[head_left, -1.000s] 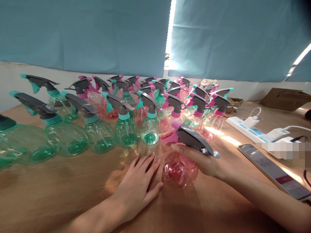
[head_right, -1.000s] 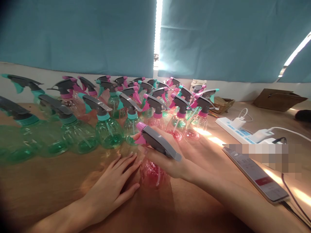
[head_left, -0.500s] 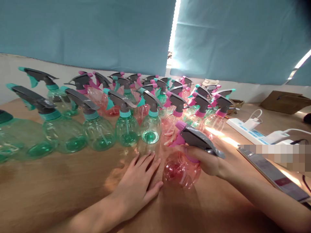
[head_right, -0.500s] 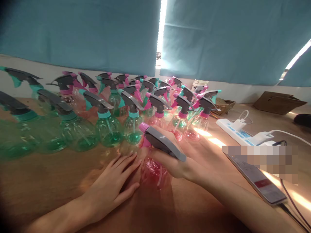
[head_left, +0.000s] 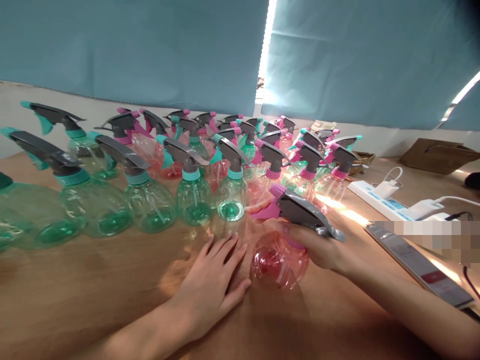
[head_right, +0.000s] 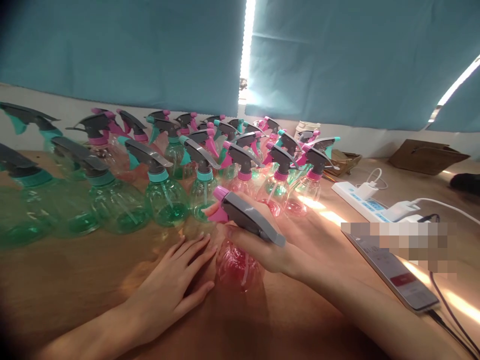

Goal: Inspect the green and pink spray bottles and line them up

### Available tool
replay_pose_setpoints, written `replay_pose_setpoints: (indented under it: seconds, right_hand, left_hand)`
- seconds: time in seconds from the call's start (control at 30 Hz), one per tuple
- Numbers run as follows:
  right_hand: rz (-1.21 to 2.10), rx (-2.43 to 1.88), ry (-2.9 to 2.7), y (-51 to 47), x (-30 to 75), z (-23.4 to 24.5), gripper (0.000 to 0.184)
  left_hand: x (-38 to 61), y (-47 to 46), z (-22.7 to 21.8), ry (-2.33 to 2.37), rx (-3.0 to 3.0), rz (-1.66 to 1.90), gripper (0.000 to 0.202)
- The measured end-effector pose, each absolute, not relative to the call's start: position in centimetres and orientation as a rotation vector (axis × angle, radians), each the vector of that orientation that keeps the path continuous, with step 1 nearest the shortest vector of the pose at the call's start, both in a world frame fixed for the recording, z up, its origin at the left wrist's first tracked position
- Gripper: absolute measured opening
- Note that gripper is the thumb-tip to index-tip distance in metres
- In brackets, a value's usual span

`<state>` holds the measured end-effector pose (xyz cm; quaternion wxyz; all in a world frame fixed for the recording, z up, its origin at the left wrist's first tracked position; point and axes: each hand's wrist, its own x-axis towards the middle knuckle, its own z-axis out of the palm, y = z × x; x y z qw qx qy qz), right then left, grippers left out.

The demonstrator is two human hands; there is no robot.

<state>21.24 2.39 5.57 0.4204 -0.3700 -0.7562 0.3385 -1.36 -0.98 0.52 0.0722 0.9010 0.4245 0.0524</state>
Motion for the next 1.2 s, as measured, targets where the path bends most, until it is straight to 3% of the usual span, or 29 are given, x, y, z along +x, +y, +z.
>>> replay_pose_setpoints:
  seconds: [0.43, 1.2]
  right_hand:
    - [0.974, -0.863, -1.792, 1.99, 20.24, 6.68, 0.031]
    - [1.013, -0.873, -1.799, 1.98, 20.28, 6.76, 0.030]
  left_hand:
    - [-1.70, -1.00, -0.08, 1.252, 2.712, 0.261, 0.055]
    - [-1.49, -1.07, 0.34, 1.255, 2.673, 0.232, 0.055]
